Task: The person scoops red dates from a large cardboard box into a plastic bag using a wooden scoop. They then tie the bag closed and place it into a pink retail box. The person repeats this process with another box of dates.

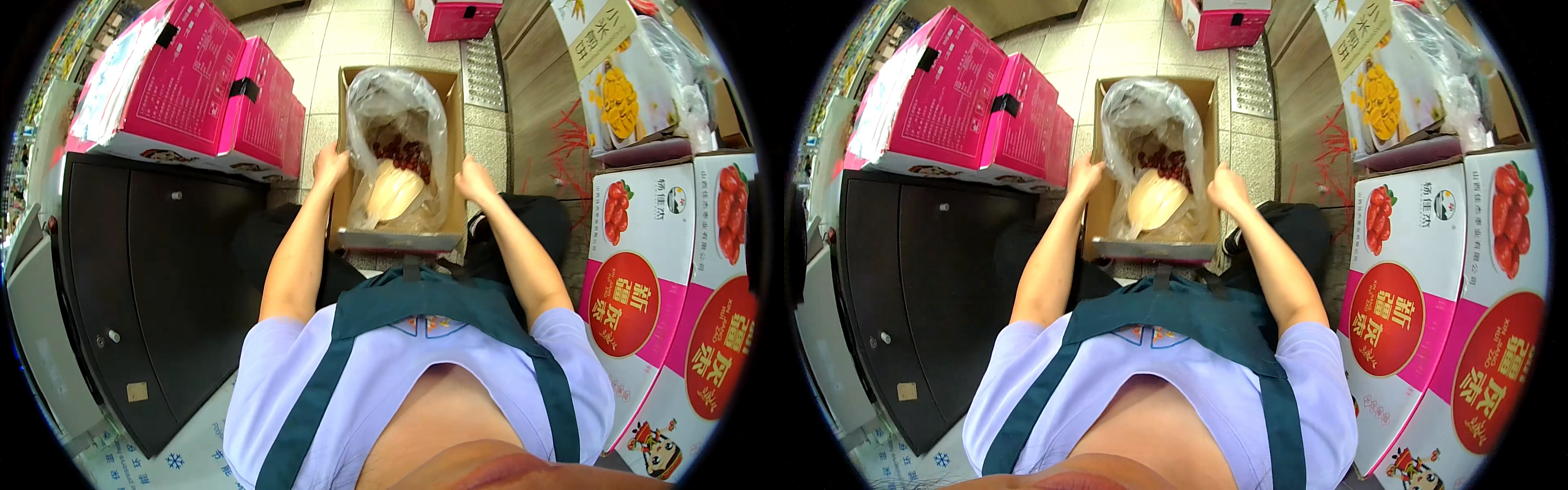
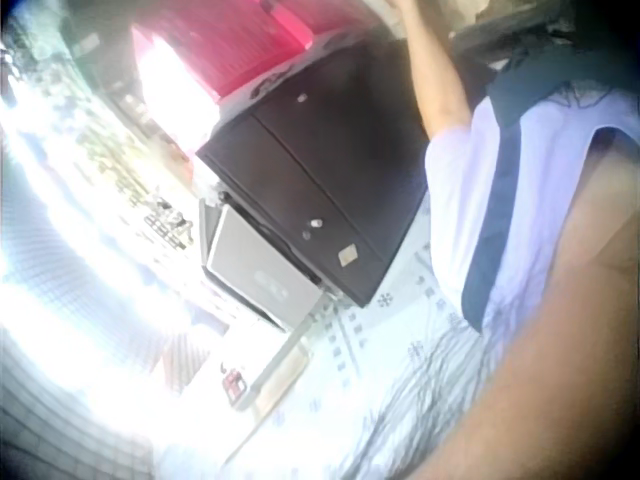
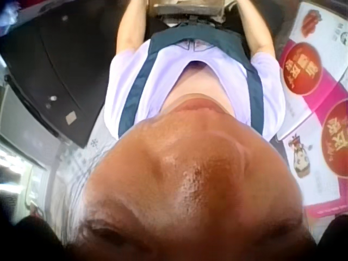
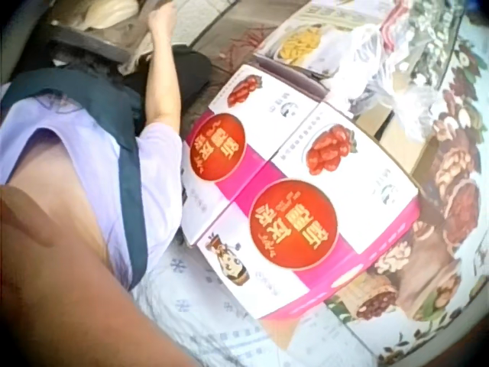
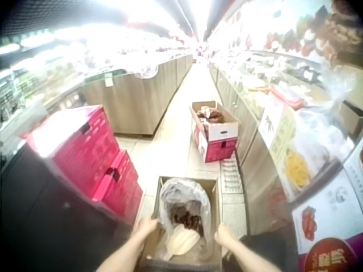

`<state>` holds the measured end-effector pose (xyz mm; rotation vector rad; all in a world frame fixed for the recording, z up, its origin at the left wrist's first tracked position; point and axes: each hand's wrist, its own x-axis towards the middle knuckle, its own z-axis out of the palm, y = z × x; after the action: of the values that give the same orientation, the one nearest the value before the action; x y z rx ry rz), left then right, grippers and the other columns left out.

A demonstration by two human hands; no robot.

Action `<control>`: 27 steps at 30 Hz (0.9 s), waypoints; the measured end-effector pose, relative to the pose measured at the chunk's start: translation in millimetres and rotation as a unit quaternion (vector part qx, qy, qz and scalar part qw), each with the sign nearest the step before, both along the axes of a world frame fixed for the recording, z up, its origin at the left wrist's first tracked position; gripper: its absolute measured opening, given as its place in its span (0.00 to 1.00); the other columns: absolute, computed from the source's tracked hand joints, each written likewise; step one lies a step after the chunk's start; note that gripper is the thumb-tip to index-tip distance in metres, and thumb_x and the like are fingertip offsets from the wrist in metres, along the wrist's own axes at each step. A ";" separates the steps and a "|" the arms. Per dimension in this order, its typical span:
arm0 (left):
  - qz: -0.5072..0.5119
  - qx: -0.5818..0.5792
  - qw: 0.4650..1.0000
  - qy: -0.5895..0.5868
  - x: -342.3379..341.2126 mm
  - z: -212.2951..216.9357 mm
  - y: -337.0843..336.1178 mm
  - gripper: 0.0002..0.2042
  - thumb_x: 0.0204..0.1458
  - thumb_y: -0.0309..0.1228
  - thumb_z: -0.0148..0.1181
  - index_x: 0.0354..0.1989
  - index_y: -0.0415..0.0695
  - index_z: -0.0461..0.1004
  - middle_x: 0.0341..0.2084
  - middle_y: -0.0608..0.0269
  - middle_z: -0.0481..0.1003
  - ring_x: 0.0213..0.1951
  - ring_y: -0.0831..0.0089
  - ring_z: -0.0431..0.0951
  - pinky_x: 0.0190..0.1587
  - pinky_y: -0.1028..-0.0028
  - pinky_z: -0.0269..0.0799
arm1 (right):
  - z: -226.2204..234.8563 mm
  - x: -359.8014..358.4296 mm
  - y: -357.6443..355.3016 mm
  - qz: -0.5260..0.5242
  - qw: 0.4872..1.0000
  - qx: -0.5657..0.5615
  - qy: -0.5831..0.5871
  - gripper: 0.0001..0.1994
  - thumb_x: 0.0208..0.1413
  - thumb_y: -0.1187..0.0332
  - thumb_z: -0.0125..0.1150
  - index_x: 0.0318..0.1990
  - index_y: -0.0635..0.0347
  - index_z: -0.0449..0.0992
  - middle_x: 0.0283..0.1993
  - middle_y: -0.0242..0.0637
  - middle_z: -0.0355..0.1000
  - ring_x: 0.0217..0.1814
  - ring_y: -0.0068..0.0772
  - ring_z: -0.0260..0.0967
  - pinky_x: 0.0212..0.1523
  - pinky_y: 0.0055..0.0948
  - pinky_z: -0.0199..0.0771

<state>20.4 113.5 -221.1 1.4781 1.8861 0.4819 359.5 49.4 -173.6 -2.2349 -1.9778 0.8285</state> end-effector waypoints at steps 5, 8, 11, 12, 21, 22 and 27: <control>0.026 0.016 0.997 -0.066 28.3 -3.8 10.4 0.19 0.48 0.39 0.57 0.49 0.46 0.74 0.39 0.44 0.77 0.45 0.48 0.76 0.48 0.56 0.70 | 6.6 35.6 32.8 0.000 0.999 0.028 -0.016 0.17 0.49 0.73 0.49 0.46 0.76 0.65 0.38 0.65 0.73 0.43 0.62 0.73 0.48 0.51 0.72; 0.018 0.015 0.999 -0.046 47.2 0.7 12.8 0.21 0.50 0.38 0.55 0.53 0.45 0.71 0.41 0.45 0.77 0.47 0.48 0.76 0.50 0.58 0.69 | 8.5 40.5 47.1 -0.002 0.998 0.045 -0.031 0.15 0.50 0.72 0.50 0.43 0.75 0.67 0.38 0.64 0.73 0.43 0.61 0.73 0.48 0.51 0.71; 0.040 0.024 0.998 -0.033 56.8 -2.5 11.2 0.23 0.50 0.38 0.54 0.55 0.44 0.70 0.44 0.44 0.76 0.48 0.49 0.75 0.52 0.60 0.68 | 15.3 41.9 57.7 0.016 0.998 0.036 -0.044 0.14 0.51 0.72 0.51 0.42 0.74 0.67 0.37 0.63 0.74 0.43 0.61 0.73 0.47 0.51 0.72; 0.039 0.025 0.994 -0.102 56.1 -5.6 9.8 0.26 0.50 0.37 0.56 0.57 0.39 0.67 0.49 0.44 0.74 0.51 0.50 0.74 0.54 0.61 0.67 | 15.8 42.5 58.4 0.023 0.998 0.031 -0.049 0.14 0.51 0.72 0.51 0.42 0.74 0.67 0.37 0.63 0.74 0.42 0.61 0.73 0.47 0.51 0.72; 0.023 0.085 0.995 -0.040 68.8 34.5 -61.4 0.40 0.47 0.34 0.61 0.66 0.32 0.47 0.64 0.36 0.53 0.67 0.50 0.52 0.69 0.62 0.48 | 24.4 38.4 60.3 0.041 0.997 0.043 -0.055 0.13 0.50 0.71 0.50 0.40 0.71 0.71 0.36 0.60 0.74 0.41 0.60 0.74 0.44 0.52 0.73; 0.010 0.123 0.992 0.029 67.4 32.0 -64.2 0.41 0.47 0.33 0.61 0.67 0.32 0.46 0.64 0.35 0.51 0.67 0.47 0.51 0.69 0.61 0.47 | 32.7 35.4 58.8 0.037 0.997 0.039 -0.047 0.14 0.50 0.69 0.51 0.41 0.70 0.71 0.38 0.59 0.74 0.41 0.60 0.74 0.44 0.51 0.73; -0.093 0.279 0.951 0.095 73.6 104.5 -56.5 0.35 0.46 0.29 0.61 0.66 0.43 0.54 0.65 0.40 0.52 0.67 0.47 0.52 0.67 0.53 0.46 | 21.2 41.6 54.0 0.027 0.997 0.037 -0.054 0.26 0.50 0.58 0.62 0.48 0.68 0.61 0.39 0.60 0.74 0.43 0.61 0.73 0.45 0.50 0.73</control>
<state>94.0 57.1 -116.6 2.1125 1.8112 0.8593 401.0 103.4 -152.4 -2.2395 -2.0867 0.6402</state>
